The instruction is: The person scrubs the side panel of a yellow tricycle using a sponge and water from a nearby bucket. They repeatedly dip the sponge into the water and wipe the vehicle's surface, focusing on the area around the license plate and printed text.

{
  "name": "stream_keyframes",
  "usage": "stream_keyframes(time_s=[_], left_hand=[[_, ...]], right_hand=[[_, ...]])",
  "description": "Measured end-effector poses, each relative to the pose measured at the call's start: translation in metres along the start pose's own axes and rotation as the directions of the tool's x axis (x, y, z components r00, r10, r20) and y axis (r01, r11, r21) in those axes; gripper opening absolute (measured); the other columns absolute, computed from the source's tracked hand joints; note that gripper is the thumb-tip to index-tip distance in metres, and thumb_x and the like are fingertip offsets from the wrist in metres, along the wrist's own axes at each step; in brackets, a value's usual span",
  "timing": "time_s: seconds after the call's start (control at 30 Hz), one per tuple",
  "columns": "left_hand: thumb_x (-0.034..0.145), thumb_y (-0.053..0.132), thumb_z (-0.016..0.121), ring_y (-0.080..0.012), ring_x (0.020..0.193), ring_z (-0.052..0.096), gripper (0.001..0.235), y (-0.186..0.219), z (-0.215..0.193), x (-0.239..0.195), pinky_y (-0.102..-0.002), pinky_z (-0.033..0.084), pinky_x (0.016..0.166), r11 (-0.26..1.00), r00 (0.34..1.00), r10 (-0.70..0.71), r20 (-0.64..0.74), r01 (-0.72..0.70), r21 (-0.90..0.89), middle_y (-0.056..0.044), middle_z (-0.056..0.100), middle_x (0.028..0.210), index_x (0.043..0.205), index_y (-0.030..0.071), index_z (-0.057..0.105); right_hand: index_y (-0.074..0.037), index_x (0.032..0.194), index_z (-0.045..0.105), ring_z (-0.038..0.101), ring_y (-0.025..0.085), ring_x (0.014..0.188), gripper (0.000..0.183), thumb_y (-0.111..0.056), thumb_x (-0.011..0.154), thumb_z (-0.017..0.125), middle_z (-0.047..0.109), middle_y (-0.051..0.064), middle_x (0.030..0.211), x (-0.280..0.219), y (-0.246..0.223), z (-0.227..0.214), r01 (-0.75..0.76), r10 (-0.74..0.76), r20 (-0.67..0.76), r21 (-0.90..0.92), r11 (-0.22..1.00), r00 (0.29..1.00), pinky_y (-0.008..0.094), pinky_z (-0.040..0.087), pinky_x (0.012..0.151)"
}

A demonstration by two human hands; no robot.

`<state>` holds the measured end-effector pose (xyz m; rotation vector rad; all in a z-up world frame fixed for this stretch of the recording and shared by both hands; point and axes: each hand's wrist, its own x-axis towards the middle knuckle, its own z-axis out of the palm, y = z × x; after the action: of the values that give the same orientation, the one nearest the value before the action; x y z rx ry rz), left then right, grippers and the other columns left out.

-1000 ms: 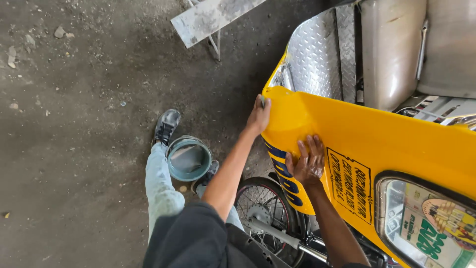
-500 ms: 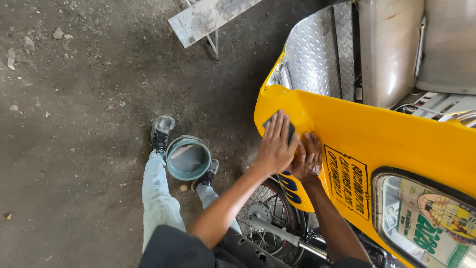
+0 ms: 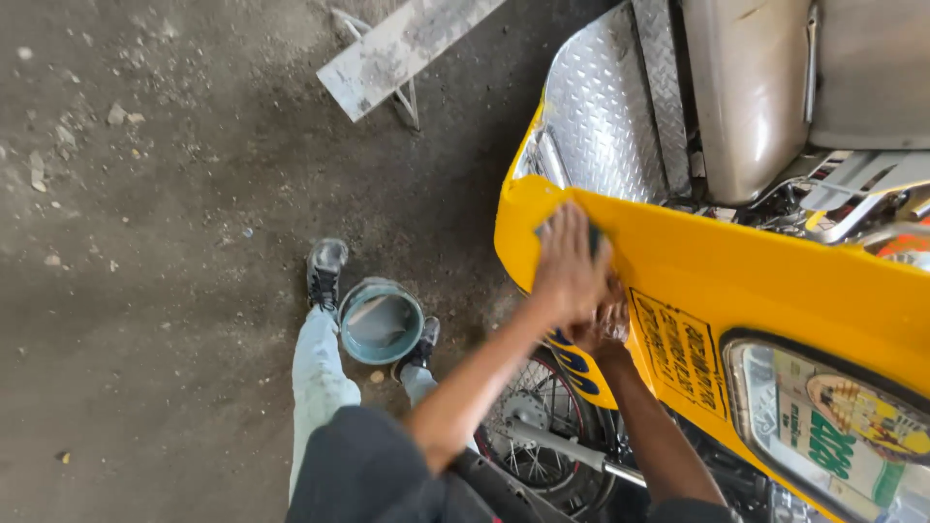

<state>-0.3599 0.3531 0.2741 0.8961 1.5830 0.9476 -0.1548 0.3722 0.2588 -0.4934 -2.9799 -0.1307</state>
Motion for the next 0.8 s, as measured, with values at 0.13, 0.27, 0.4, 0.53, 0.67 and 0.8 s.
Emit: stream_keyframes(time_s=[0.13, 0.27, 0.4, 0.53, 0.67, 0.8], left_hand=[[0.106, 0.053, 0.014, -0.0341, 0.16, -0.002, 0.079, -0.006, 0.023, -0.024, -0.047, -0.001, 0.128, 0.994, 0.996, 0.094, -0.009, -0.093, 0.056, -0.02, -0.001, 0.172, 0.162, -0.003, 0.007], [0.106, 0.055, 0.017, -0.0335, 0.162, 0.004, 0.08, -0.034, 0.003, 0.009, -0.047, 0.003, 0.13, 0.991, 0.992, 0.125, -0.014, -0.125, -0.042, -0.019, 0.005, 0.173, 0.163, -0.001, 0.012], [0.106, 0.056, 0.019, -0.0351, 0.161, 0.005, 0.082, -0.058, 0.002, -0.017, -0.049, 0.004, 0.128, 0.984, 0.982, 0.167, -0.091, -0.172, -0.054, -0.021, 0.008, 0.173, 0.163, -0.001, 0.014], [0.108, 0.057, 0.02, -0.0378, 0.161, 0.004, 0.082, -0.13, 0.044, 0.011, -0.047, 0.005, 0.13, 0.98, 0.986, 0.098, -0.132, -0.119, -0.162, -0.024, 0.007, 0.172, 0.163, -0.003, 0.012], [0.108, 0.057, 0.02, -0.0405, 0.16, 0.004, 0.083, -0.105, 0.027, -0.028, -0.046, 0.005, 0.128, 0.982, 0.973, 0.074, -0.22, -0.109, -0.153, -0.026, 0.006, 0.172, 0.162, -0.006, 0.011], [0.108, 0.055, 0.02, -0.0403, 0.16, 0.003, 0.082, -0.128, 0.024, -0.016, -0.047, 0.004, 0.128, 0.968, 0.986, 0.069, -0.149, -0.102, -0.229, -0.026, 0.005, 0.172, 0.162, -0.006, 0.009]], right_hand=[[-0.005, 0.145, 0.042, 0.039, 0.048, 0.145, 0.067, -0.047, 0.096, 0.063, 0.041, 0.024, 0.148, -0.022, -0.002, -0.002, -0.049, 0.05, 0.069, -0.01, 0.999, 0.996, 0.061, 0.033, 0.121], [-0.005, 0.138, 0.048, 0.041, 0.047, 0.143, 0.061, -0.045, 0.095, 0.064, 0.047, 0.024, 0.144, -0.004, -0.004, 0.003, -0.084, 0.086, 0.065, -0.036, 0.996, 0.994, 0.06, 0.036, 0.118], [-0.008, 0.136, 0.052, 0.046, 0.045, 0.141, 0.051, -0.036, 0.095, 0.065, 0.049, 0.021, 0.145, 0.012, 0.014, 0.011, -0.053, 0.056, 0.025, -0.094, 0.994, 0.998, 0.06, 0.041, 0.117], [-0.007, 0.133, 0.054, 0.048, 0.045, 0.137, 0.048, -0.035, 0.095, 0.067, 0.05, 0.02, 0.142, 0.016, -0.013, -0.014, -0.05, 0.05, 0.0, -0.07, 0.996, 0.999, 0.059, 0.043, 0.114], [-0.006, 0.133, 0.054, 0.049, 0.046, 0.136, 0.05, -0.036, 0.096, 0.068, 0.05, 0.02, 0.141, 0.033, -0.001, -0.002, -0.017, 0.015, -0.041, -0.045, 0.999, 0.999, 0.059, 0.045, 0.112], [-0.005, 0.134, 0.054, 0.05, 0.047, 0.134, 0.05, -0.035, 0.097, 0.069, 0.05, 0.021, 0.141, 0.027, -0.013, -0.012, -0.047, 0.045, -0.021, -0.084, 0.995, 0.999, 0.06, 0.046, 0.11]])
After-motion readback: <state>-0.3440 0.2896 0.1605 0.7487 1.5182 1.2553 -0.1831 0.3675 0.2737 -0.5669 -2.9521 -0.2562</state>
